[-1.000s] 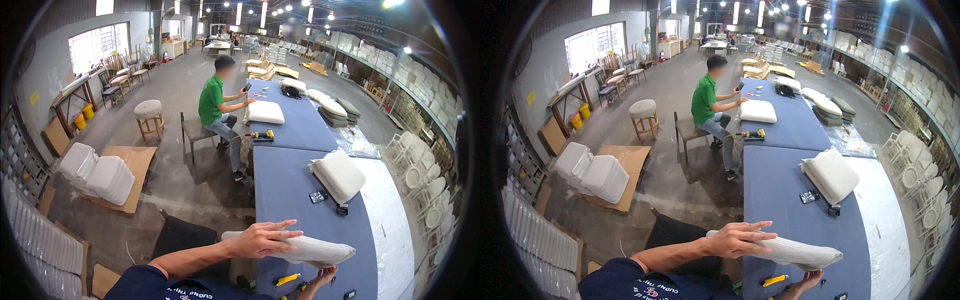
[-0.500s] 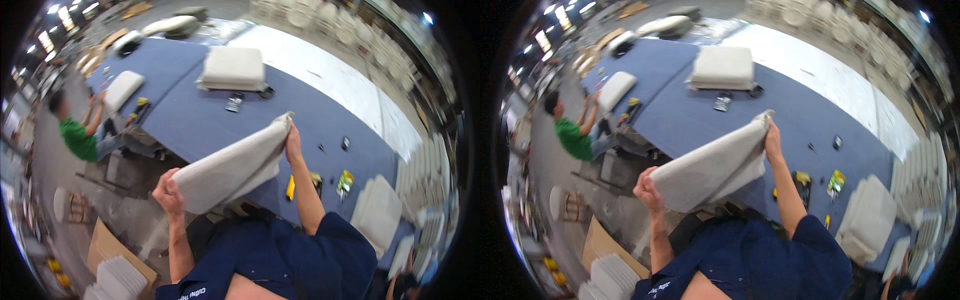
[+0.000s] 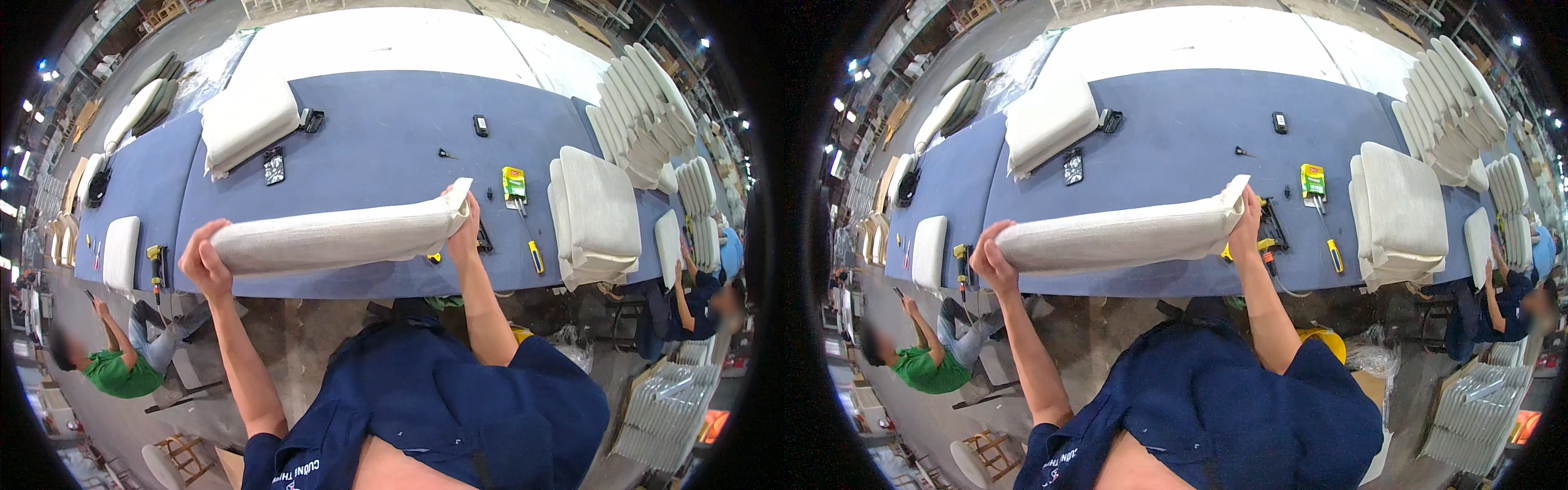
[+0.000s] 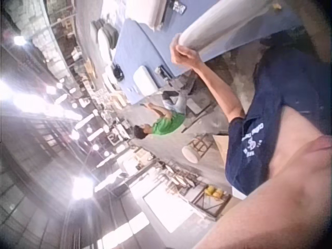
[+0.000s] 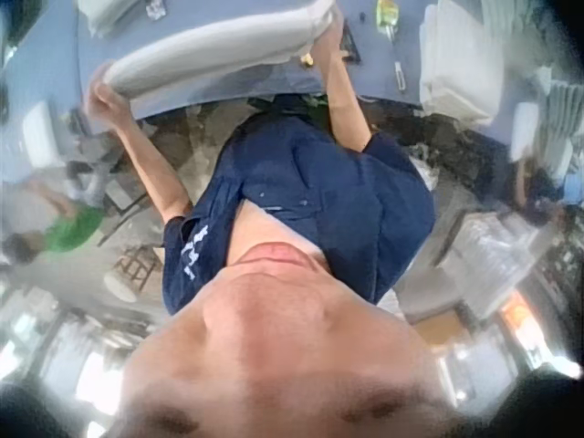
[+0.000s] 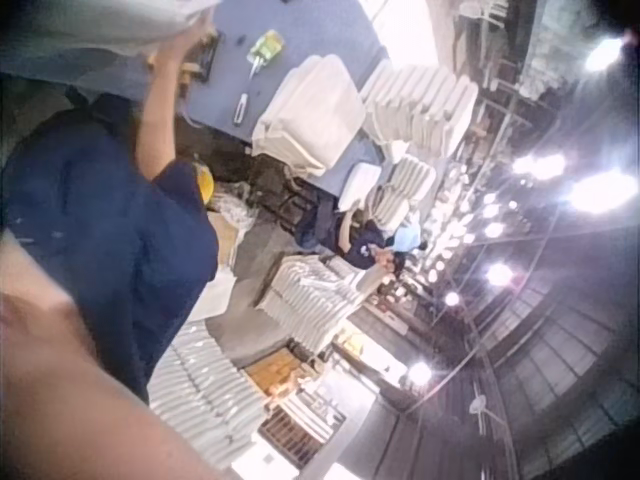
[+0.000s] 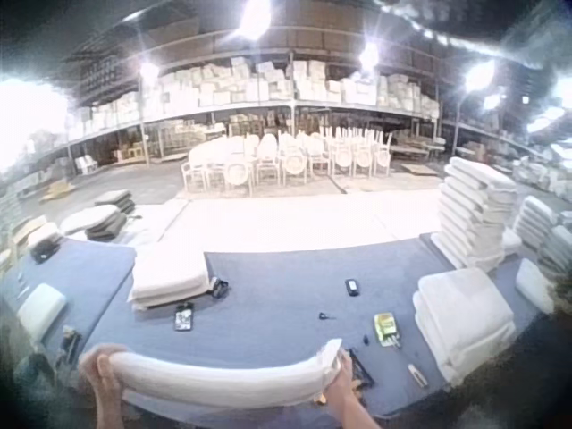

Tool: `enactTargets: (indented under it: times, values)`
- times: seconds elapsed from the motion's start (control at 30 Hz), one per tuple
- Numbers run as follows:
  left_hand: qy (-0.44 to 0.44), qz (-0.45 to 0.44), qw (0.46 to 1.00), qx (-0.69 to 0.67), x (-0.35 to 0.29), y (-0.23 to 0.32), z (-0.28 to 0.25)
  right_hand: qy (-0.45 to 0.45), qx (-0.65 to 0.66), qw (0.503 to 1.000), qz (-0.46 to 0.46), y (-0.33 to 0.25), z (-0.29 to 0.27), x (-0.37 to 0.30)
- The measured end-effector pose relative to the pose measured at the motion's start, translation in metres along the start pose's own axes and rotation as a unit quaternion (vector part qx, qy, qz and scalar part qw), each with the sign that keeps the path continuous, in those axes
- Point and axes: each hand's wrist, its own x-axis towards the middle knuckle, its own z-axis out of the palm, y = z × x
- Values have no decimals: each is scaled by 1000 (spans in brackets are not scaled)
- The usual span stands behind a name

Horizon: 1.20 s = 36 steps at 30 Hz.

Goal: The person staples fabric onto foam cushions using a pneumatic staple gun, trims excess fabric with a utility knife, and stacks finished cushions. The person also handles cylindrical foam pieces, wrapping them in fabric and stapling them closed.

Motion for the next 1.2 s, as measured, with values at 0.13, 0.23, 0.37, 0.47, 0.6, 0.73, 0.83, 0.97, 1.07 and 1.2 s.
enactTargets:
  times: [0.13, 0.23, 0.37, 0.47, 0.6, 0.73, 0.83, 0.97, 1.07, 1.2]
  values:
    - [40, -97, 994, 41, 14, -22, 23, 21, -105, 994, -31, -17, 1, -25]
    - [32, -97, 981, 164, 7, -42, 31, -137, -194, 971, -10, -28, -16, -37]
    - [10, -102, 964, 247, -2, -51, 21, -167, -191, 966, -39, -60, 53, -46]
    - [3, -97, 962, 257, -6, -40, 32, -261, -215, 938, -77, -58, 48, -33]
    - [23, -112, 964, 242, -13, -35, 37, -436, -207, 875, -40, -74, 46, -12]
    - [46, -126, 966, 221, -28, -30, 27, -505, -237, 830, -3, -82, 49, 7]
    - [97, -180, 961, 186, -52, -29, 17, -520, -221, 821, -82, -79, 79, 4]
    - [130, -307, 927, 171, -67, -27, 44, -628, -252, 724, -135, -82, 82, -11]
    - [92, -348, 930, 76, -45, 32, 85, -583, -264, 755, -146, -83, 75, 0]
    - [-14, -288, 958, 5, -59, 76, 96, -644, -239, 723, -67, -81, 82, 2]
